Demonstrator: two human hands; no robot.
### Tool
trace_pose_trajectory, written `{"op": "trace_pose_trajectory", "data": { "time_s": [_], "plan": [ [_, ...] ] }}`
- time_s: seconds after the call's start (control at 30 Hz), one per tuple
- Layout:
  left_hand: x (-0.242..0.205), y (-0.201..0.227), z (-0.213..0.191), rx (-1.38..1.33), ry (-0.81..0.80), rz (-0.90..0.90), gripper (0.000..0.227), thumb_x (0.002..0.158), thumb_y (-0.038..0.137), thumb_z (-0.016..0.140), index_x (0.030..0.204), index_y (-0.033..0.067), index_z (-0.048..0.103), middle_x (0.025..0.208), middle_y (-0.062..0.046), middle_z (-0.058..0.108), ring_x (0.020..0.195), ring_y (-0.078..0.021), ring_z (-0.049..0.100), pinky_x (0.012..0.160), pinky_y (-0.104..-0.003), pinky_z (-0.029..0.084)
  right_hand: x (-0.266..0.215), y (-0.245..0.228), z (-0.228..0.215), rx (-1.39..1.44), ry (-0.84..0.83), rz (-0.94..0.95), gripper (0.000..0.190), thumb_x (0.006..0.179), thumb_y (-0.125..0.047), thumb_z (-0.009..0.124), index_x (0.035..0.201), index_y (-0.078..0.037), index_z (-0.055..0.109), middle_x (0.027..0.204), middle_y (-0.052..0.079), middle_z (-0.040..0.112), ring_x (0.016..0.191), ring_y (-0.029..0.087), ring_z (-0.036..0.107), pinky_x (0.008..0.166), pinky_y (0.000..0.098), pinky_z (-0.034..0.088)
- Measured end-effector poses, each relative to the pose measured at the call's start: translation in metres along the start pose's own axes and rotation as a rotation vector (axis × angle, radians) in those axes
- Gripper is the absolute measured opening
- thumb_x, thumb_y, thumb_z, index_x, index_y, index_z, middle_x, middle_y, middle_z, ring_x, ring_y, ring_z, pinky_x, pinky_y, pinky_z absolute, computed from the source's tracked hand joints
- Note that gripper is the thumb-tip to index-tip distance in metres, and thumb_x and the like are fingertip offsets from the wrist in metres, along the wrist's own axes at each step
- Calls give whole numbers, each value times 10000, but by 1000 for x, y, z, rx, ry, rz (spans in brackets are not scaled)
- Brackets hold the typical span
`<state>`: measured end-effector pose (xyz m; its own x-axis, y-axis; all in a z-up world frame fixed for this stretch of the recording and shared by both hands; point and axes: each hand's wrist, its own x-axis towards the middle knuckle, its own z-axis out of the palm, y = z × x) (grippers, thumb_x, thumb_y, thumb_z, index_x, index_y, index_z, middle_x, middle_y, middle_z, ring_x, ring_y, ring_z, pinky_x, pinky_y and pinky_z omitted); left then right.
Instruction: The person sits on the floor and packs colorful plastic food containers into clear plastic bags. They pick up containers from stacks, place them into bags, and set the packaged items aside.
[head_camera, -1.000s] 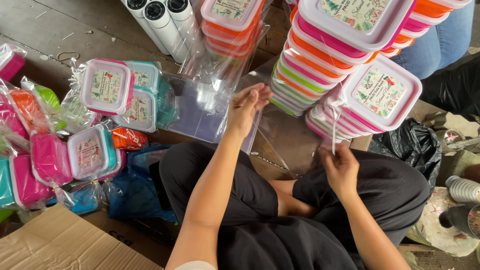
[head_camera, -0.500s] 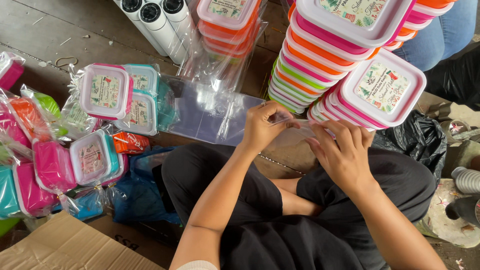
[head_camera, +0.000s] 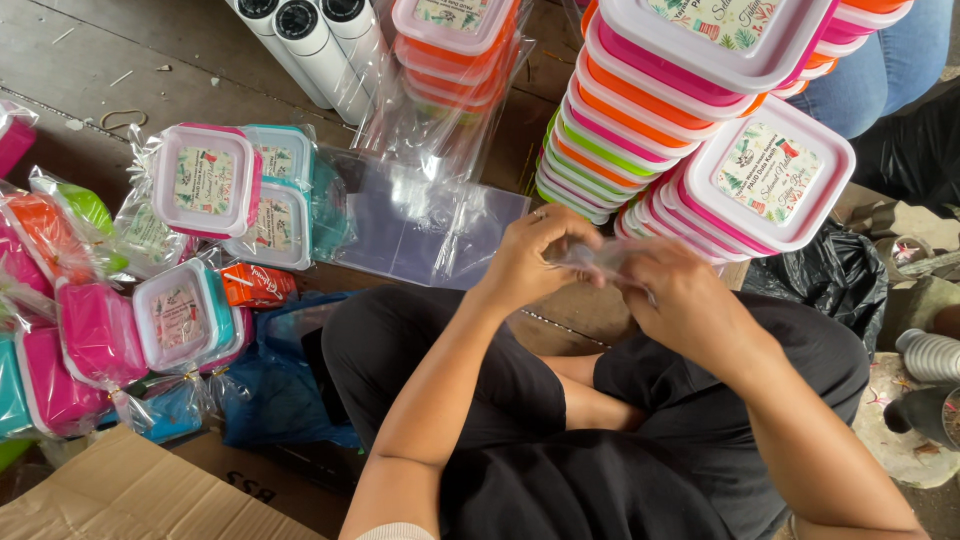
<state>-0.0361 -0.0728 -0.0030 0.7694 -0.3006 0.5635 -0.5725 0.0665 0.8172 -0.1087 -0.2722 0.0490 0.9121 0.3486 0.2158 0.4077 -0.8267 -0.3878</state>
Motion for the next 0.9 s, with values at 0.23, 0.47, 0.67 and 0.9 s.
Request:
{"op": "trace_pose_trajectory", "data": {
  "time_s": [0.23, 0.47, 0.67, 0.9],
  "plan": [
    [2, -20, -27, 201, -530, -243, 226, 905, 158, 752, 1127, 197, 774, 1141, 8, 785, 1051, -229, 697, 876, -358, 556, 4, -6, -49, 445, -380, -38, 209, 996, -223, 563, 837, -112, 640, 864, 56, 586, 815, 218, 553, 798, 347, 428],
    [5, -19, -31, 160, -382, -180, 65, 910, 193, 779, 907, 128, 782, 852, 13, 782, 744, -112, 712, 673, -269, 510, -8, 0, -66, 392, -491, 10, 219, 943, -380, 639, 985, -170, 687, 877, -11, 755, 781, 184, 707, 741, 331, 533],
    [4, -23, -47, -10, -146, -206, 114, 832, 146, 849, 889, 78, 778, 878, -68, 780, 830, -153, 753, 739, -246, 615, -37, 74, -99, 831, -319, -195, 420, 901, -307, 658, 1232, -51, 699, 1640, 284, 385, 1568, 404, 402, 1296, 539, 332],
    [7, -8, -48, -44, -47, -39, 99, 849, 67, 832, 877, 72, 737, 780, -28, 764, 800, -123, 707, 775, -257, 585, -58, 193, -48, -48, 246, 827, 410, 1199, -363, 726, 1230, 25, 597, 1048, 217, 633, 816, 362, 611, 659, 524, 459]
  ]
}}
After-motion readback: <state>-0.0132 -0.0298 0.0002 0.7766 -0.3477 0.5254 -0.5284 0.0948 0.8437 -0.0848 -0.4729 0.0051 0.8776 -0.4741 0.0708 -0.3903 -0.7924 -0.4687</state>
